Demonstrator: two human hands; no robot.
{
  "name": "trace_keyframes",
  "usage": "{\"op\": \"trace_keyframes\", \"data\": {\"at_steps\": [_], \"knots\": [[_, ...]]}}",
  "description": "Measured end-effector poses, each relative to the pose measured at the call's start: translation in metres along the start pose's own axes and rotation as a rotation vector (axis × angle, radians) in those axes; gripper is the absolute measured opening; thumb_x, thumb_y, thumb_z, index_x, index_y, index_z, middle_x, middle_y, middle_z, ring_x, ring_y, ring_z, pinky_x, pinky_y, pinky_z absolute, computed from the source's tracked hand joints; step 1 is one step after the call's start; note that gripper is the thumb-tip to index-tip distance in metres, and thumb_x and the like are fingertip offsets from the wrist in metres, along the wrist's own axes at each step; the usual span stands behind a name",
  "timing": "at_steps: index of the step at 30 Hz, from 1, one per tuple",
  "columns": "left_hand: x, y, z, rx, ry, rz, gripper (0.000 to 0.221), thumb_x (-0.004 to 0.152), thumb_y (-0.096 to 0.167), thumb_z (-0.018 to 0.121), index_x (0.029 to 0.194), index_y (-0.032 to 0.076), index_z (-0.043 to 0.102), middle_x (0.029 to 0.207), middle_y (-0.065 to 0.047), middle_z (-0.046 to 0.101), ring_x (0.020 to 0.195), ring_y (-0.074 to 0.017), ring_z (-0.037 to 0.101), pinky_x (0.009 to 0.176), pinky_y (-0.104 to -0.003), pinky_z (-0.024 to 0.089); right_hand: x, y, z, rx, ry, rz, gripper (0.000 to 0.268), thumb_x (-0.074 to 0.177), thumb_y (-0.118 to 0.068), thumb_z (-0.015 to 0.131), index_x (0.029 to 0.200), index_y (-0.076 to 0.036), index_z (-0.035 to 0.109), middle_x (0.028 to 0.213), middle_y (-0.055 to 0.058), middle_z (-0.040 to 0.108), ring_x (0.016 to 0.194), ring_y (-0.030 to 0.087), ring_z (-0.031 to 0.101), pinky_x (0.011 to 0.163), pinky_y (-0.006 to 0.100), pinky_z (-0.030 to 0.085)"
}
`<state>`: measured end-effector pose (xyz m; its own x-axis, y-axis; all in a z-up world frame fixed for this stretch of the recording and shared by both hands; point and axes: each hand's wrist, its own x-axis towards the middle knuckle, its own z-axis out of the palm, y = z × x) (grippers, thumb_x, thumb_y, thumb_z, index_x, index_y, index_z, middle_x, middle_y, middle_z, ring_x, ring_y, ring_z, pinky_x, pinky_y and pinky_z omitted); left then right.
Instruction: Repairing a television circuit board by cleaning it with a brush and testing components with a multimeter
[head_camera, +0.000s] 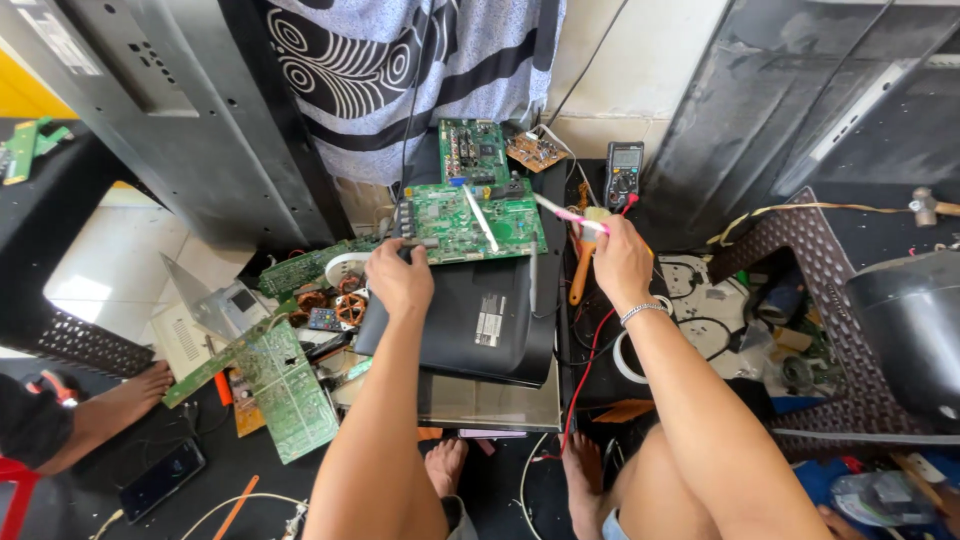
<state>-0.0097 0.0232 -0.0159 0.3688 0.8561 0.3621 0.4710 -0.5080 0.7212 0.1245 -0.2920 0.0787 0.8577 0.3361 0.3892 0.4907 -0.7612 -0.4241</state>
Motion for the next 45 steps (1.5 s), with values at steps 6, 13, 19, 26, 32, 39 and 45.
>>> {"op": "trace_keyframes", "data": {"at_steps": [6,13,19,26,32,39,45], "knots": [[-0.006,0.002,-0.010,0.058,-0.026,0.073,0.040,0.076,0.032,0.084,0.110,0.015,0.070,0.119,-0.006,0.064,0.118,-0.0344,0.060,0.098,-0.052,0.051,0.006,0.009,0.000,0.135,0.092,0.157,0.013,0.103,-0.021,0.057,0.111,-0.013,0.063,0.098,0.017,0.069,0.098,0.045,0.069,0.083,0.057,0.054],[-0.036,0.089,-0.073,0.091,-0.064,0.281,0.079,0.088,0.039,0.078,0.150,0.004,0.043,0.152,-0.021,0.043,0.143,-0.0410,0.039,0.116,-0.056,0.034,-0.002,-0.036,-0.018,0.248,0.018,0.172,0.021,0.101,-0.026,0.056,0.116,-0.013,0.063,0.102,0.024,0.071,0.103,0.049,0.067,0.090,0.058,0.052],[-0.058,0.118,-0.062,0.203,-0.386,0.479,0.080,0.102,0.053,0.054,0.163,0.008,0.027,0.170,-0.022,0.020,0.158,-0.0375,0.011,0.125,-0.058,0.008,-0.001,-0.027,0.012,0.180,-0.022,0.125,0.021,0.096,-0.031,0.060,0.113,-0.019,0.065,0.096,0.021,0.074,0.100,0.046,0.070,0.087,0.055,0.055],[-0.063,0.120,-0.051,0.437,-0.603,0.504,0.086,0.099,0.061,0.046,0.165,0.014,0.018,0.170,-0.018,0.019,0.159,-0.0323,0.010,0.125,-0.061,-0.001,0.007,-0.029,0.009,0.266,-0.116,0.233,0.028,0.100,-0.041,0.055,0.116,-0.024,0.070,0.106,0.014,0.076,0.107,0.036,0.070,0.088,0.047,0.056],[-0.063,0.122,-0.054,0.470,-0.615,0.499,0.087,0.098,0.059,0.050,0.165,0.014,0.016,0.170,-0.017,0.019,0.159,-0.0312,0.010,0.126,-0.060,-0.002,-0.004,-0.063,-0.028,0.249,-0.224,0.282,0.029,0.091,-0.054,0.063,0.112,-0.036,0.072,0.108,-0.002,0.077,0.109,0.024,0.070,0.088,0.041,0.057],[-0.064,0.124,-0.057,0.446,-0.611,0.506,0.088,0.096,0.055,0.054,0.164,0.015,0.018,0.169,-0.016,0.020,0.158,-0.0301,0.012,0.126,-0.059,0.000,-0.004,-0.066,-0.024,0.339,-0.250,0.275,0.034,0.088,-0.038,0.060,0.120,-0.032,0.072,0.112,0.011,0.076,0.117,0.035,0.066,0.099,0.049,0.053],[-0.063,0.114,-0.047,0.385,-0.544,0.567,0.089,0.090,0.053,0.064,0.162,0.015,0.027,0.166,-0.016,0.030,0.156,-0.0313,0.024,0.126,-0.060,0.010,-0.001,-0.047,-0.023,0.159,-0.230,0.203,0.030,0.091,-0.038,0.056,0.115,-0.039,0.075,0.106,0.009,0.078,0.109,0.036,0.070,0.096,0.047,0.056]]}}
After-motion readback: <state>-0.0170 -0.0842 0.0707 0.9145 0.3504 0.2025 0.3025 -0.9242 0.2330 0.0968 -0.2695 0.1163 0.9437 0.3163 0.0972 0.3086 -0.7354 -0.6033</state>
